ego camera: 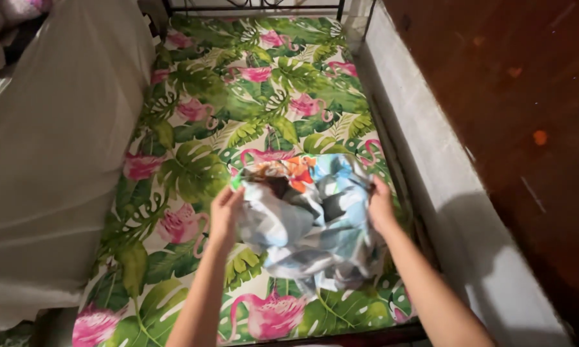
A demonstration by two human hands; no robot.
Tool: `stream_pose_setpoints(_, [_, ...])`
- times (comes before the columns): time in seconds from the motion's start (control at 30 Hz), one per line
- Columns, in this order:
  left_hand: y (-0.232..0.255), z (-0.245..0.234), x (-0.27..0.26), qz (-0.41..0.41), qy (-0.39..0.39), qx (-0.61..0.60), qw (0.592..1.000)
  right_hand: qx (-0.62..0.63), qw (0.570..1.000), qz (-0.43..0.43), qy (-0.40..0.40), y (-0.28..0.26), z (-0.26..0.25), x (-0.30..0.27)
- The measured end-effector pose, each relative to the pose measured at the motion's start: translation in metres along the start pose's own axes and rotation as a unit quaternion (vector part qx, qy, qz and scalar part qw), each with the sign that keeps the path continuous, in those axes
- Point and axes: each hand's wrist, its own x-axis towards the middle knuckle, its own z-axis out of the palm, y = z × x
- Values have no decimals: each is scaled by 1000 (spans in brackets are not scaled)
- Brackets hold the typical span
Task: Making the bed by spreading and tucking in a bedsheet over a mattress.
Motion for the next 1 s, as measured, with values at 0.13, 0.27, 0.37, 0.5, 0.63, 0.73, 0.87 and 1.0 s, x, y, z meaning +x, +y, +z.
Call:
stream_pose_setpoints(0.13, [26, -35, 22, 40, 58, 75, 995, 29, 999, 21, 8, -36, -9, 26])
stream_pose_setpoints(0.27, [17, -48, 44, 298, 145, 339, 880, 66, 995, 70, 10, -60, 20, 31])
stream_pose_setpoints(0.37, [12, -10, 25, 252, 82, 556, 788, 101, 991, 89, -14, -44, 47, 32])
stream_pose_setpoints(0.5, [-33, 36, -11, 190, -143, 390, 890, 29, 981, 164, -99, -14, 78, 19])
stream_pose_setpoints(0.63, [-34, 58, -23, 237, -150, 399, 873, -6, 962, 191, -196, -12, 86, 7])
stream_pose_setpoints(0.73, [-65, 62, -15, 151, -188, 428, 871, 24, 947, 191, -256, -25, 89, -1])
stream_pose_setpoints(0.87, [-114, 56, 14, 158, -190, 395, 885, -100, 968, 77, -216, -39, 83, -9])
stream_pose_setpoints(1.0, [-70, 58, 19, 180, -166, 214, 946, -270, 957, -105, -20, -75, 85, -46])
